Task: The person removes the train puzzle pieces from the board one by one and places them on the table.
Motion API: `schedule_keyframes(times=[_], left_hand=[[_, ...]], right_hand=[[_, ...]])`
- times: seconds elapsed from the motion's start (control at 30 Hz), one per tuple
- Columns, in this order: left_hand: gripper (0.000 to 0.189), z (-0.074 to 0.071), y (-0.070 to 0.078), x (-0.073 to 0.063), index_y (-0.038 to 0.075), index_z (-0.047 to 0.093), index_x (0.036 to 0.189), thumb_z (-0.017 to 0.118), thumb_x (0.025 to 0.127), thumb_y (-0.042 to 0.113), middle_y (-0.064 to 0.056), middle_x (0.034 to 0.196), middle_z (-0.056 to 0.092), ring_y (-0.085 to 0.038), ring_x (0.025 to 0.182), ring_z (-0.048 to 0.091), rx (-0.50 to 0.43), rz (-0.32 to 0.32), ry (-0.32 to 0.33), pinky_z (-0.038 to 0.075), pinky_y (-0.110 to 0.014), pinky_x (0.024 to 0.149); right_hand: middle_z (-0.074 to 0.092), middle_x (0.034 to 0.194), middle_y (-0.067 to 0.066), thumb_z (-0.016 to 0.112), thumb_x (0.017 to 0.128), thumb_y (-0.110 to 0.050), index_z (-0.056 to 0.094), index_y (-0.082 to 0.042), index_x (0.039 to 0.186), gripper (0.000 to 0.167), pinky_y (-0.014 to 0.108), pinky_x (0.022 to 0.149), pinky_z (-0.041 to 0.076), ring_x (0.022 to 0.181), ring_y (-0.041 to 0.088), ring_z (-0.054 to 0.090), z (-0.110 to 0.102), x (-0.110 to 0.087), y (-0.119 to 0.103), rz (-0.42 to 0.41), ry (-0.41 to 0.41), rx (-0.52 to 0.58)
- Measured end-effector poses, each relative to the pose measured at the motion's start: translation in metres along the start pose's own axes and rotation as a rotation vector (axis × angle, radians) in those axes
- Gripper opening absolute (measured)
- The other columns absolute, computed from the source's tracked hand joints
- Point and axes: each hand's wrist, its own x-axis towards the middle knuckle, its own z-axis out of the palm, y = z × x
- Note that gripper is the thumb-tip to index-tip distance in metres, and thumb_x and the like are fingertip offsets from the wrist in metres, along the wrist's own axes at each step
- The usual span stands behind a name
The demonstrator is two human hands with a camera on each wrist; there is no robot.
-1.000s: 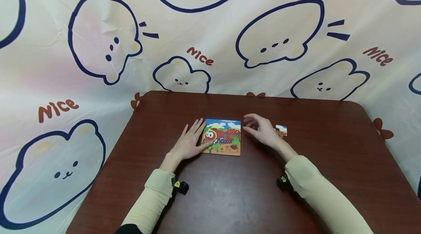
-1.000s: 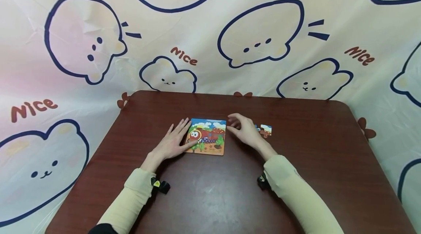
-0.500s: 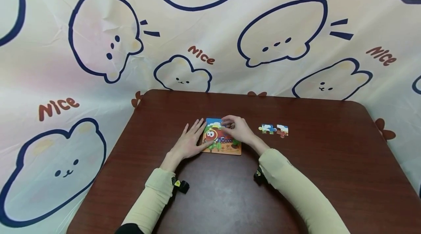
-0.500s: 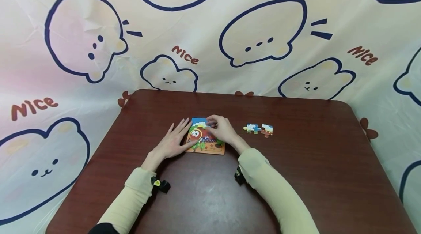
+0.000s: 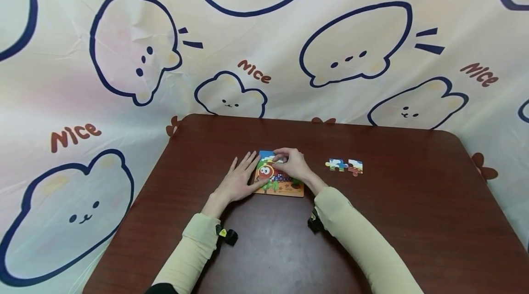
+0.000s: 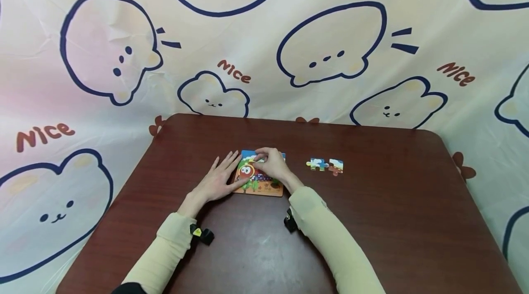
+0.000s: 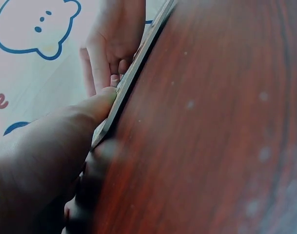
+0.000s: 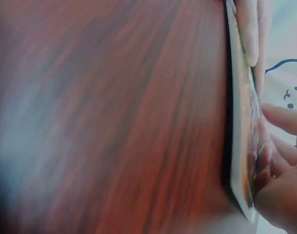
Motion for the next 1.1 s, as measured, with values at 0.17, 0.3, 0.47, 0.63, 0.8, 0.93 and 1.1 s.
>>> schedule_keyframes(times=[0.17, 0.3, 0.47, 0.63, 0.8, 0.93, 1.1], left_hand=[[0.091, 0.001, -0.001, -0.002, 0.013, 0.029, 0.176, 0.063, 0.107, 0.061, -0.01, 0.186, 0.02, -0.032, 0.174, 0.016, 0.007, -0.002, 0.011, 0.009, -0.065, 0.14], [0.09, 0.002, -0.001, -0.006, 0.015, 0.029, 0.176, 0.063, 0.107, 0.06, -0.011, 0.186, 0.02, -0.033, 0.174, 0.016, 0.0, -0.002, 0.003, 0.009, -0.066, 0.14], [0.088, 0.002, -0.001, -0.008, 0.015, 0.031, 0.175, 0.063, 0.107, 0.059, -0.012, 0.185, 0.02, -0.033, 0.174, 0.016, -0.013, -0.001, 0.01, 0.008, -0.066, 0.14], [0.086, 0.002, -0.002, -0.008, 0.017, 0.032, 0.175, 0.063, 0.107, 0.058, -0.012, 0.186, 0.019, -0.034, 0.174, 0.016, -0.006, 0.001, 0.015, 0.008, -0.066, 0.14], [0.085, 0.003, -0.002, -0.007, 0.017, 0.032, 0.175, 0.063, 0.107, 0.058, -0.012, 0.186, 0.019, -0.034, 0.174, 0.016, 0.008, 0.008, 0.012, 0.008, -0.067, 0.14], [0.086, 0.003, -0.002, -0.004, 0.018, 0.03, 0.176, 0.062, 0.108, 0.059, -0.01, 0.186, 0.018, -0.032, 0.174, 0.016, 0.014, 0.011, 0.01, 0.007, -0.066, 0.14], [0.084, 0.004, 0.0, -0.002, 0.019, 0.032, 0.175, 0.063, 0.107, 0.059, -0.01, 0.186, 0.018, -0.032, 0.174, 0.016, 0.013, 0.016, 0.019, 0.008, -0.066, 0.14]], right_hand=[[0.079, 0.122, 0.016, 0.082, 0.1, -0.012, 0.066, -0.002, 0.15, 0.054, 0.029, 0.079, 0.053, 0.098, 0.022, 0.068, 0.006, 0.004, -0.001, 0.038, -0.012, 0.001], [0.078, 0.121, 0.015, 0.084, 0.098, -0.011, 0.068, -0.003, 0.149, 0.055, 0.028, 0.07, 0.047, 0.087, 0.02, 0.062, 0.012, 0.003, 0.0, 0.062, -0.003, 0.023], [0.077, 0.119, 0.013, 0.085, 0.097, -0.012, 0.07, -0.005, 0.147, 0.053, 0.028, 0.073, 0.051, 0.087, 0.018, 0.063, 0.018, 0.002, 0.0, 0.053, 0.032, 0.011], [0.076, 0.114, 0.013, 0.085, 0.096, -0.01, 0.075, -0.005, 0.141, 0.046, 0.032, 0.079, 0.055, 0.089, 0.019, 0.065, 0.021, 0.002, -0.001, 0.037, 0.072, -0.002], [0.076, 0.112, 0.012, 0.086, 0.096, -0.01, 0.076, -0.005, 0.138, 0.044, 0.027, 0.073, 0.049, 0.084, 0.016, 0.061, 0.019, 0.001, -0.001, 0.042, 0.078, 0.016], [0.077, 0.112, 0.012, 0.087, 0.095, -0.011, 0.076, -0.005, 0.139, 0.046, 0.026, 0.068, 0.044, 0.078, 0.017, 0.055, 0.014, 0.001, 0.0, 0.05, 0.055, 0.039], [0.076, 0.116, 0.012, 0.088, 0.094, -0.011, 0.073, -0.006, 0.144, 0.051, 0.027, 0.067, 0.044, 0.078, 0.016, 0.055, 0.009, 0.002, 0.0, 0.065, 0.021, 0.028]])
